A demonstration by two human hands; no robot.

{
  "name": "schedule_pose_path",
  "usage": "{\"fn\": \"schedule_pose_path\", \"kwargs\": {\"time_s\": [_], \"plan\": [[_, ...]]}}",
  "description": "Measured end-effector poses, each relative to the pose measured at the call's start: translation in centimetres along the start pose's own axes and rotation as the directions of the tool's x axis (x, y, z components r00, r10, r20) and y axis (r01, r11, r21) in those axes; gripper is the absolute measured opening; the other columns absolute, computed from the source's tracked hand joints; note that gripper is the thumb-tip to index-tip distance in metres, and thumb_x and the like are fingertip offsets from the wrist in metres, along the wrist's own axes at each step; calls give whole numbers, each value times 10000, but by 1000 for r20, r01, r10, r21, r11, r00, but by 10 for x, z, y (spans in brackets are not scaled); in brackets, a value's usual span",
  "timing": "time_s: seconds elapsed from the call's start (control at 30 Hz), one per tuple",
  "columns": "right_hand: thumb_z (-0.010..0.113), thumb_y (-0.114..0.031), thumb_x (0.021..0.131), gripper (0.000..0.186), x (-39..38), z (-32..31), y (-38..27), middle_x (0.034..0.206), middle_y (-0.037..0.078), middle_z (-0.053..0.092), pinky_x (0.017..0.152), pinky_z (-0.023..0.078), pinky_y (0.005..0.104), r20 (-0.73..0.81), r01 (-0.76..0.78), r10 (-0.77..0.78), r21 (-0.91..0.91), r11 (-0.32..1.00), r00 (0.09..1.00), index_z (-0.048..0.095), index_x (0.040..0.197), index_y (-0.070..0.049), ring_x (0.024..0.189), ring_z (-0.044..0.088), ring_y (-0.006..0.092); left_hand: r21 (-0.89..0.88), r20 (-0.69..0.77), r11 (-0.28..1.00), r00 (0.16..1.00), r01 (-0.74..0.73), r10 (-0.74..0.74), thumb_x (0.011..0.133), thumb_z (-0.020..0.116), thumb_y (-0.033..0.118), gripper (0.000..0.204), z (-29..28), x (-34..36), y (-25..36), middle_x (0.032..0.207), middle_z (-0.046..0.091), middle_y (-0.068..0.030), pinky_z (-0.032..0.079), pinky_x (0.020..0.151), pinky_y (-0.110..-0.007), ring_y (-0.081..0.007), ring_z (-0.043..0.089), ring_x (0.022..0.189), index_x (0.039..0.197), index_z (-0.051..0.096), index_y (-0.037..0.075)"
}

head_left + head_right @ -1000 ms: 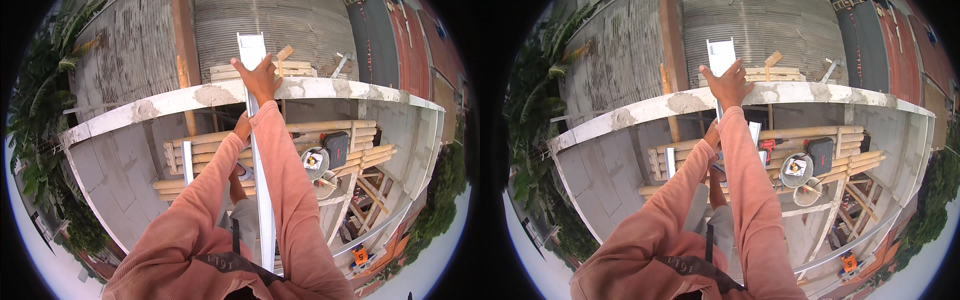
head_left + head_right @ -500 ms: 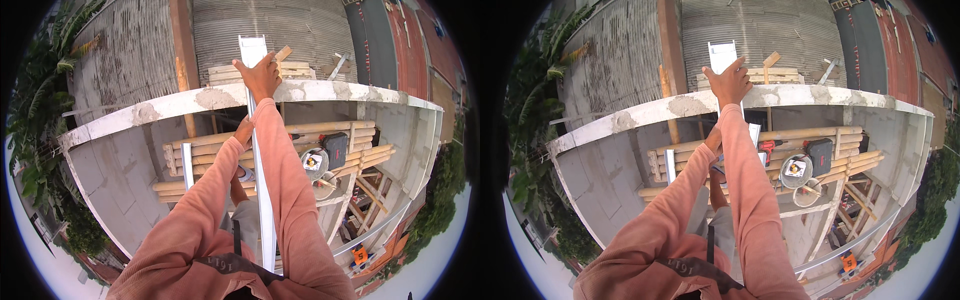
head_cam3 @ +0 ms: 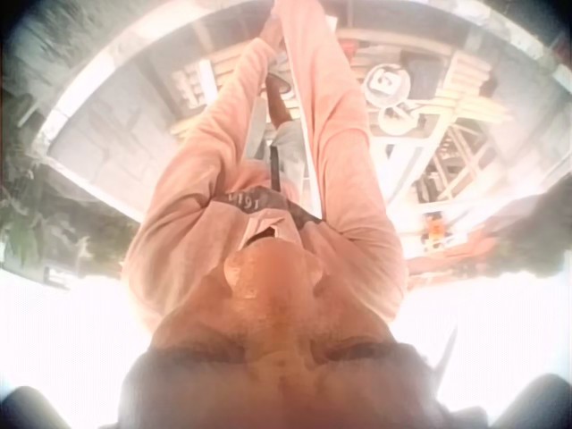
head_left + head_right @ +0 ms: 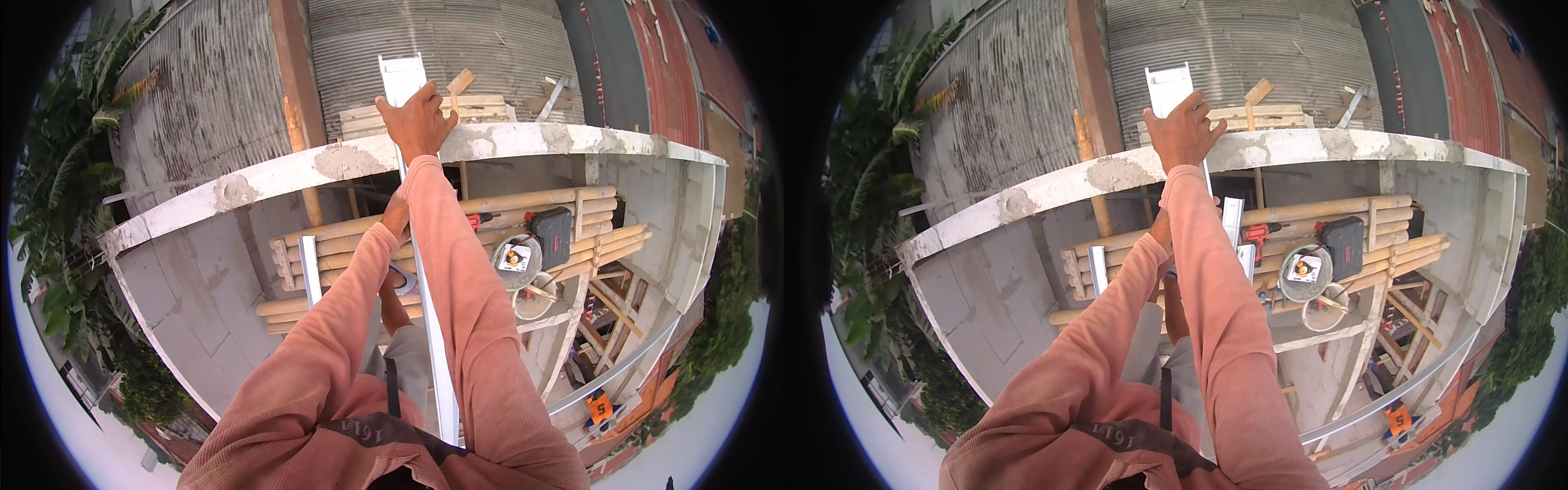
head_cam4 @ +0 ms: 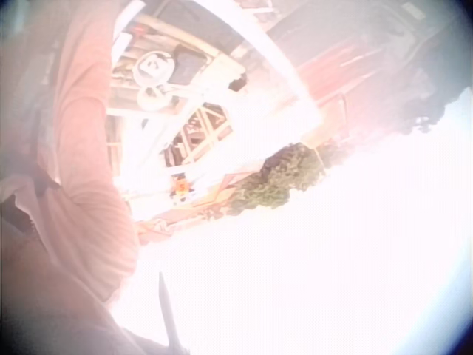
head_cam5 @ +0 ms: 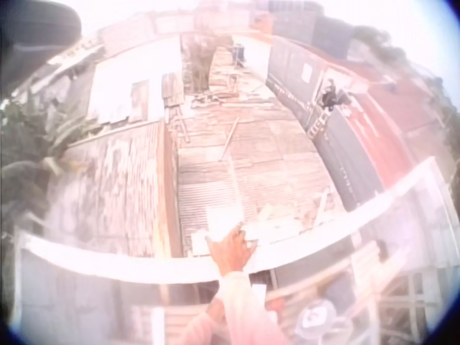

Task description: The person aligns and secures metal framing pieces on a roof structure. They use pliers to bend the metal, mark a piece with a pencil, and secure a junction using a power drill and screws.

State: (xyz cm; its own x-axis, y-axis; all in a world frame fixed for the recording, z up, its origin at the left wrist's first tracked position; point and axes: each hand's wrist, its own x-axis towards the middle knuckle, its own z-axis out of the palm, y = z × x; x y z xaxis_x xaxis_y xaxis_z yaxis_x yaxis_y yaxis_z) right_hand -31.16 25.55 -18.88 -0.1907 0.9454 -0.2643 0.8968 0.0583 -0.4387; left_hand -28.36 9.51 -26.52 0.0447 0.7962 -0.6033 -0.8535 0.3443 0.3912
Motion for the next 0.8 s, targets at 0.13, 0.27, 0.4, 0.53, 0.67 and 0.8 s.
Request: {"fn": "schedule_pose_path", "kwargs": {"time_s": [0.13,0.27,0.4,0.53,0.67,0.8], "plan": [[715,-610,823,974,-7,4,3,1234,267,595,1163,212,622,-70,0,0,9,1000,998,338,1405,75,1093,663,366,-20,-40,998,998,51,-52,926,741,266,519,0,-2,2,1256,637,-56,555,966,-374,-177,648,1120,1352,503,89],[710,-595,838,926,-12,7,7,1212,257,598,1163,213,623,-102,18,-18,5,1000,995,355,1380,66,1101,660,365,-1,-11,1000,1000,12,-12,923,753,249,509,-7,1,-4,1231,641,-57,571,942,-375,-174,655,1097,1336,499,93],[698,-588,856,924,-7,6,6,1194,246,594,1163,216,619,-49,31,-31,1,1000,998,345,1398,71,1117,650,373,-77,7,995,998,68,-68,925,752,235,521,-19,7,-13,1237,640,-61,579,930,-369,-177,661,1088,1348,487,88],[734,-585,819,1010,-7,8,5,1235,248,569,1185,213,602,-63,20,-19,16,1000,998,321,1450,87,1121,644,371,-105,-9,993,998,53,-55,923,758,289,551,-22,8,-16,1238,637,-55,562,960,-373,-177,647,1119,1358,483,94],[700,-630,839,1044,-6,12,7,1237,250,575,1150,235,612,-138,38,-37,1,999,990,282,1471,87,1136,630,392,-91,5,993,998,70,-70,923,754,340,559,-17,7,-14,1242,634,-49,545,986,-369,-179,632,1146,1360,494,105],[717,-607,826,1053,-4,10,-1,1269,256,567,1142,249,603,-98,11,-12,-11,1000,995,276,1482,89,1146,628,400,-92,58,995,998,27,-22,914,763,327,538,-23,8,-16,1232,637,-44,550,971,-364,-183,640,1125,1338,517,107]]}}
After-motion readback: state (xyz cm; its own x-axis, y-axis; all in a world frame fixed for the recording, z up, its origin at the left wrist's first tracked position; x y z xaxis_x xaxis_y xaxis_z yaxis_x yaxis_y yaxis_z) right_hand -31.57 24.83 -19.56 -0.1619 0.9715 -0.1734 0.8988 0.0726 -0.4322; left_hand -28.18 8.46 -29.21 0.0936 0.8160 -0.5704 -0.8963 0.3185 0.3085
